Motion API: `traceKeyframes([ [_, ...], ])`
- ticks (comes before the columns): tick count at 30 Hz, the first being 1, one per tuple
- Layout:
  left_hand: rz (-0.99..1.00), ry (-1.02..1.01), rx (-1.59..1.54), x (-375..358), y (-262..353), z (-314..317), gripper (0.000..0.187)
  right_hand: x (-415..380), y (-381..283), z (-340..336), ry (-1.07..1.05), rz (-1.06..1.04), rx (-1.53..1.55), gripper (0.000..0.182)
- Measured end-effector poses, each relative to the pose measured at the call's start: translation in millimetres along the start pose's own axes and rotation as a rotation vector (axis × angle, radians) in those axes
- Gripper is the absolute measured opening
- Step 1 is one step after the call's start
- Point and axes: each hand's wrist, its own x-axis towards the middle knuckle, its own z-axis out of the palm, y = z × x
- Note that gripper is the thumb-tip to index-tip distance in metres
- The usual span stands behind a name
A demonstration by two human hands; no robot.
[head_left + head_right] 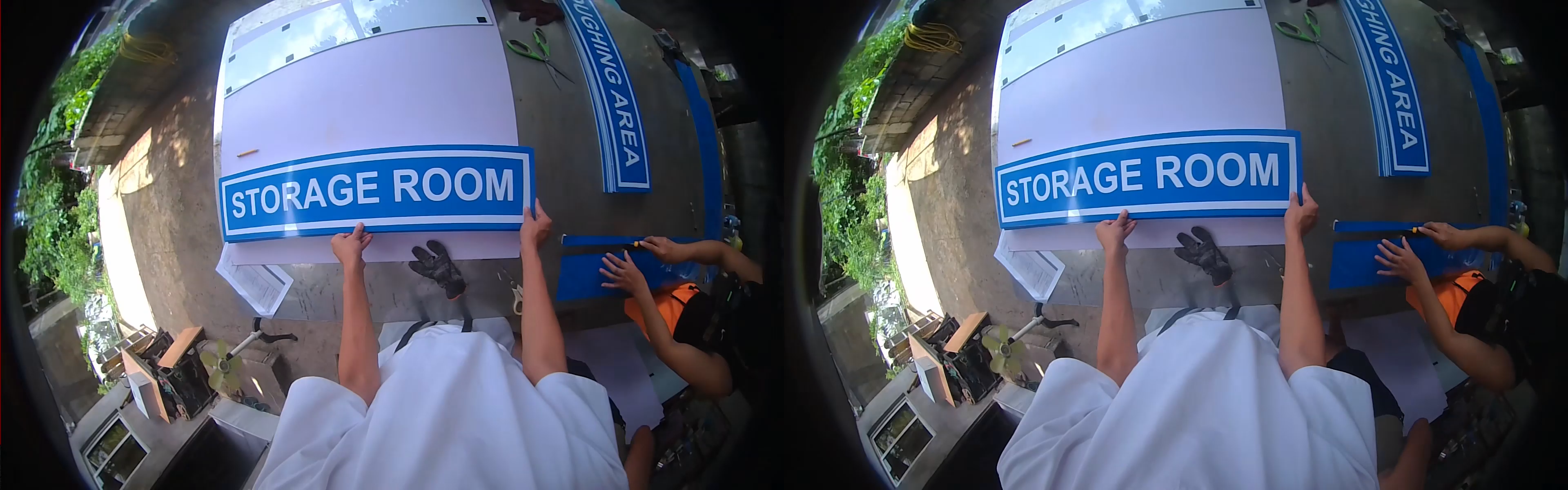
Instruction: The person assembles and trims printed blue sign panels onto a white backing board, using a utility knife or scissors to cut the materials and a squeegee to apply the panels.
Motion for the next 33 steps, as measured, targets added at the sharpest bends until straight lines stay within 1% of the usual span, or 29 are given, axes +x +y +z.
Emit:
traceKeyframes([
  [1,0.005,0.011,0.016,1.3,-1.9,0.0,0.023,-5.8,-14.4,-9.9,-0.037,0.012,-0.005,0.037],
  [2,-0.004,0.001,0.020,-1.3,2.9,0.3,0.023,-3.2,-9.9,-8.4,-0.050,0.001,-0.006,0.037],
  [4,-0.007,0.000,0.014,3.9,1.7,-1.3,0.025,5.8,4.0,-1.4,-0.088,-0.009,0.095,0.038],
  [6,-0.006,0.049,0.123,6.4,0.8,-2.1,0.026,5.4,-2.1,-6.0,-0.111,0.014,0.093,0.039],
  [7,0.011,0.072,0.113,5.5,6.0,-4.0,0.026,4.7,-4.9,-6.2,-0.113,0.026,0.091,0.038],
  [9,0.098,0.062,0.437,-3.2,10.5,-2.6,0.027,7.7,2.5,-0.5,-0.117,0.033,0.129,0.038],
  [10,0.168,0.050,0.520,-5.9,7.9,-0.5,0.027,10.0,6.1,7.1,-0.113,0.027,0.125,0.038],
  [11,0.153,0.037,0.515,-4.1,-3.4,1.5,0.027,12.1,10.5,10.1,-0.119,0.019,0.120,0.038],
  [12,0.297,0.101,0.663,0.2,-19.5,5.4,0.027,15.4,14.3,5.5,-0.118,0.016,0.107,0.038],
  [13,0.444,0.151,0.808,-0.7,-34.3,13.2,0.028,7.0,-1.3,-0.5,-0.099,0.032,0.068,0.037],
  [14,0.446,0.140,0.901,-23.6,-21.4,22.5,0.029,5.0,-6.8,-1.5,-0.092,0.048,0.071,0.040],
  [15,0.370,0.061,0.991,-46.9,-7.6,32.6,0.030,15.7,13.1,7.0,-0.096,-0.008,0.106,0.041],
  [16,0.399,-0.006,1.028,-59.6,-11.7,41.2,0.031,13.6,10.1,5.4,-0.090,-0.009,0.091,0.042],
  [17,0.426,-0.102,1.100,-72.4,-17.6,47.9,0.035,9.4,2.8,0.8,-0.049,-0.022,-0.039,0.042],
  [18,0.497,-0.180,1.099,-85.7,-24.0,54.9,0.037,6.6,-1.5,-1.0,-0.030,-0.036,-0.046,0.041],
  [19,0.568,-0.253,1.097,-99.7,-32.2,60.9,0.040,2.2,-6.5,-2.4,-0.029,-0.015,0.037,0.041],
  [20,0.564,-0.308,1.102,-114.1,-42.1,66.3,0.040,6.5,4.6,1.2,-0.033,-0.047,0.013,0.040],
  [22,0.741,-0.364,1.146,-134.3,-57.2,71.9,0.044,-1.3,-8.0,-3.7,-0.031,0.001,0.030,0.038],
  [23,0.743,-0.395,1.160,-134.9,-70.3,73.0,0.044,-4.1,-10.9,-5.7,-0.031,0.002,0.048,0.037],
  [25,0.823,-0.621,1.184,-126.0,-100.0,71.0,0.041,-5.3,-10.4,-10.2,-0.073,0.006,0.096,0.037],
  [26,0.827,-0.642,1.204,-124.9,-101.2,70.2,0.041,-7.4,-6.0,-13.2,-0.063,0.033,0.102,0.037],
  [28,0.911,-0.848,1.067,-119.7,-102.0,75.5,0.041,-5.7,-0.8,-16.3,-0.171,-0.081,0.140,0.043],
  [29,0.914,-0.867,1.086,-125.4,-92.6,83.0,0.041,-9.0,6.4,-11.6,-0.163,-0.058,0.150,0.043],
  [31,0.923,-0.791,0.874,-150.7,-50.9,107.2,0.035,-24.7,22.7,3.1,0.067,-0.129,0.279,0.052],
  [32,0.922,-0.806,0.900,-156.1,-35.9,121.1,0.035,-32.6,26.1,6.0,0.076,-0.075,0.387,0.058],
  [33,0.942,-0.785,0.889,-156.9,-22.6,140.1,0.033,-40.2,27.3,11.1,0.082,-0.046,0.397,0.058],
])
